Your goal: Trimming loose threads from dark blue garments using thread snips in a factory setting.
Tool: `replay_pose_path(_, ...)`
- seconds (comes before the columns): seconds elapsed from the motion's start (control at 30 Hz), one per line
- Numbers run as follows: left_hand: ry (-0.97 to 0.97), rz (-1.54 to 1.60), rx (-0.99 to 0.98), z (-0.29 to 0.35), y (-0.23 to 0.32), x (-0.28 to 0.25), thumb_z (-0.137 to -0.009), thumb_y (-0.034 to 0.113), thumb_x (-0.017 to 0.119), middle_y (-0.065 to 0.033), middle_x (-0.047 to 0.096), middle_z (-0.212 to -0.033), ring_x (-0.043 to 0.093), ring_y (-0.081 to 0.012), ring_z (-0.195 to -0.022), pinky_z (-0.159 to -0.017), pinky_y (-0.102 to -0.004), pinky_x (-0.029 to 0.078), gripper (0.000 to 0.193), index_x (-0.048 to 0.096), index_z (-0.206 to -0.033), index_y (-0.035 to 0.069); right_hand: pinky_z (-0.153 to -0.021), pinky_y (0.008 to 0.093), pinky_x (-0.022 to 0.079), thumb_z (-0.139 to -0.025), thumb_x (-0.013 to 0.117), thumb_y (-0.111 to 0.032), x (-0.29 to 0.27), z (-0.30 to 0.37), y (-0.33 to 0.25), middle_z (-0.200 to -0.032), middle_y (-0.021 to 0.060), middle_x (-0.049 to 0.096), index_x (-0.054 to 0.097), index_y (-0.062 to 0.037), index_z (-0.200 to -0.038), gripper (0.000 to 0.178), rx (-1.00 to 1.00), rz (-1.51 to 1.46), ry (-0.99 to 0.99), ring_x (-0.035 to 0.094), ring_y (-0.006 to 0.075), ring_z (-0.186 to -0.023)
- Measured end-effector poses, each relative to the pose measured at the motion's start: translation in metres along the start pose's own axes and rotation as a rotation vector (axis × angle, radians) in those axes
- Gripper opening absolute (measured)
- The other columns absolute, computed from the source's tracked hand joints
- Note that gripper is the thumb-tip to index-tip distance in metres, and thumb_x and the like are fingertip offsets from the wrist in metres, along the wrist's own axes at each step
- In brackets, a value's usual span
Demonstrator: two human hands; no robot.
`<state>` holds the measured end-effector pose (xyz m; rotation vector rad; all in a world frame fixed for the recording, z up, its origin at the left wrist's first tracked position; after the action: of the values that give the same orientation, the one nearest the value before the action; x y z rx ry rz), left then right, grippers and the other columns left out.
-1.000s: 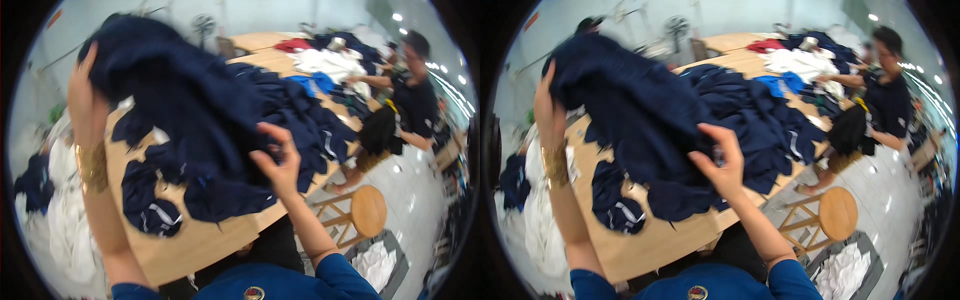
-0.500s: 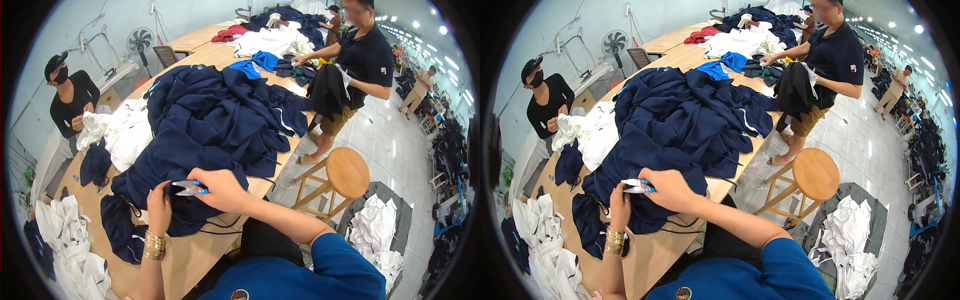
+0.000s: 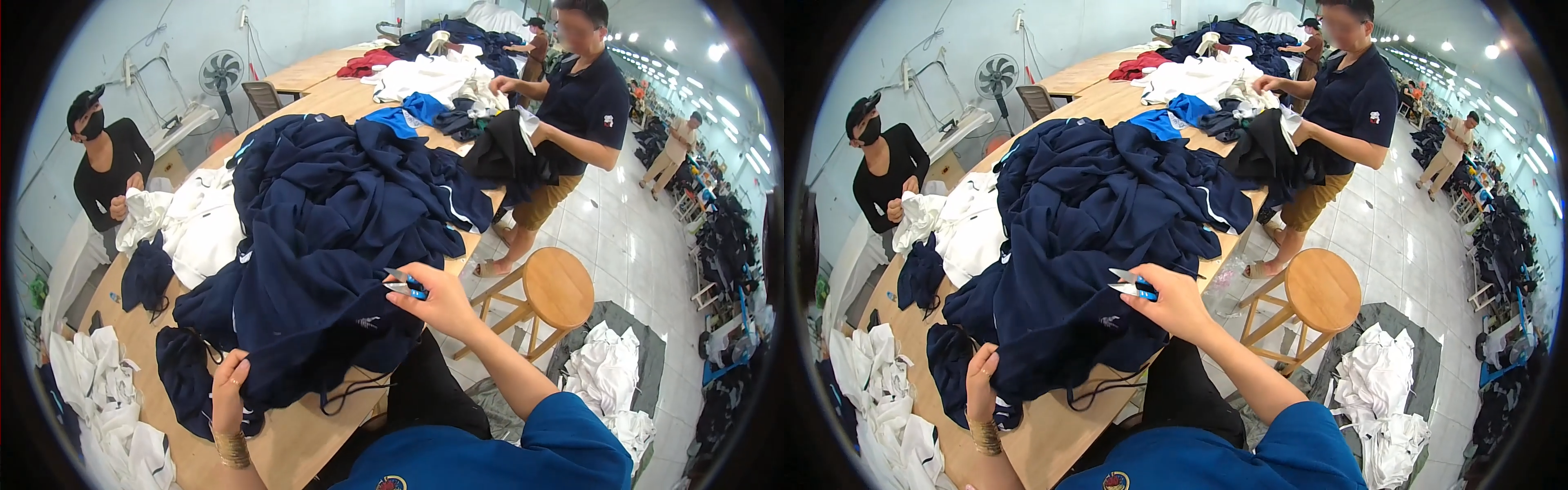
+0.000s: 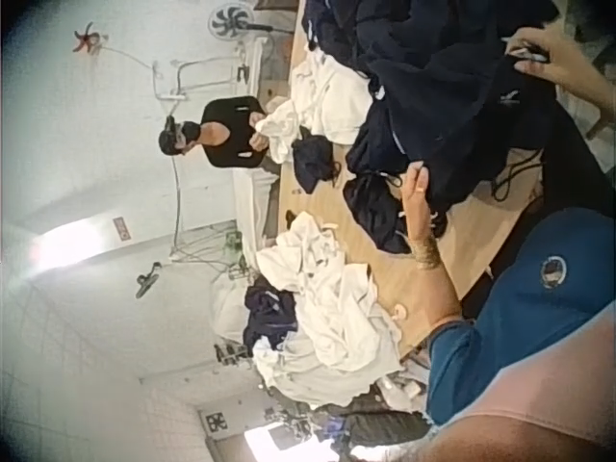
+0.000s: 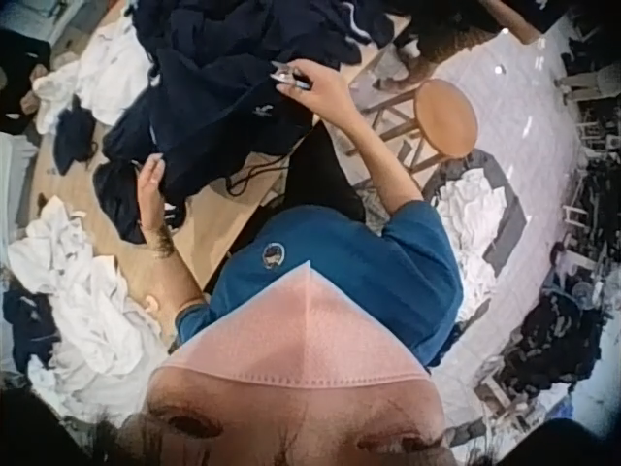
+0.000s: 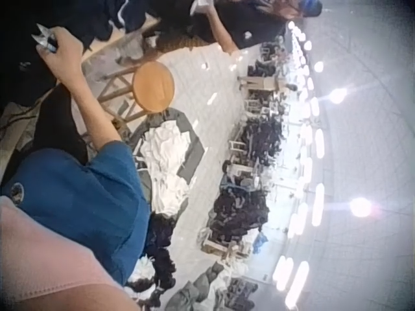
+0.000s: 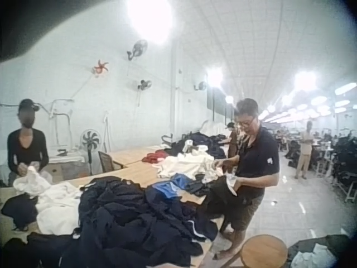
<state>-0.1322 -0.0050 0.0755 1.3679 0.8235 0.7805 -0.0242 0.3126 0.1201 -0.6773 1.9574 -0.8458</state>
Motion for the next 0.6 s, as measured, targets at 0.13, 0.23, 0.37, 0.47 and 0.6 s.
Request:
replay_pose_path(0.13, 0.059, -0.285, 0.092, -0.005, -0.017, 0.002, -0.09, 0.013, 0.052, 0.0035, 0.05, -0.075, 0.046, -0.006, -0.073, -0.07, -0.0194, 0.037, 0.014, 0.055, -0.087, 0.0, -0.068, 0.0299, 0.047, -0.076, 0.068, -0.014, 0.049, 0.019, 0.05, -0.085, 0.0076, 0.061, 0.059, -0.0061, -0.094, 0.021, -0.058, 0.111, 0.059, 0.062, 0.0249, -0.078)
replay_pose_path(0.23, 0.171, -0.5, 0.081, -0.013, -0.082, -0.003, -0.089, 0.014, 0.055, 0.0002, 0.051, -0.072, 0.045, -0.0085, -0.069, -0.065, -0.0228, 0.039, 0.016, 0.055, -0.089, -0.002, -0.067, 0.0328, 0.046, -0.075, 0.066, -0.01, 0.092, 0.04, 0.083, -0.089, 0.0081, 0.058, 0.056, -0.0063, -0.094, 0.022, -0.006, 0.059, 0.055, 0.059, 0.03, -0.08)
replay_pose_path(0.37, 0.232, -0.3, 0.065, -0.007, -0.129, -0.014, -0.089, 0.014, 0.056, -0.0002, 0.056, -0.077, 0.047, -0.0087, -0.072, -0.068, -0.0225, 0.041, 0.017, 0.058, -0.092, -0.002, -0.064, 0.034, 0.047, -0.072, 0.065, -0.006, 0.11, 0.05, 0.092, -0.088, 0.0071, 0.057, 0.056, -0.0072, -0.096, 0.025, 0.018, 0.046, 0.142, 0.06, 0.0286, -0.079)
replay_pose_path(0.47, 0.226, -0.16, 0.018, -0.005, -0.138, -0.017, -0.089, 0.013, 0.057, 0.0015, 0.056, -0.079, 0.048, -0.0078, -0.074, -0.07, -0.021, 0.04, 0.016, 0.059, -0.092, -0.003, -0.067, 0.0329, 0.047, -0.074, 0.065, -0.007, 0.113, 0.05, 0.091, -0.09, 0.0091, 0.058, 0.057, -0.0044, -0.097, 0.024, -0.022, 0.058, 0.151, 0.06, 0.0304, -0.08)
replay_pose_path(0.6, 0.23, -0.089, -0.004, -0.006, -0.149, -0.02, -0.088, 0.012, 0.057, 0.0037, 0.056, -0.08, 0.047, -0.0062, -0.074, -0.069, -0.0196, 0.039, 0.016, 0.06, -0.093, -0.002, -0.067, 0.0325, 0.048, -0.074, 0.066, -0.006, 0.115, 0.05, 0.094, -0.09, 0.0098, 0.058, 0.057, -0.0035, -0.097, 0.025, -0.031, 0.054, 0.141, 0.06, 0.0301, -0.08)
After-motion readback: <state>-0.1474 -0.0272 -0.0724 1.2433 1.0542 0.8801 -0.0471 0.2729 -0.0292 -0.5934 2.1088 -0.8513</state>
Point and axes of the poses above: each hand's wrist, its own z-axis away from the middle knuckle, its own x-axis out of the palm, y = z × x, the point moved 8 cm from there along -z, towards the middle knuckle
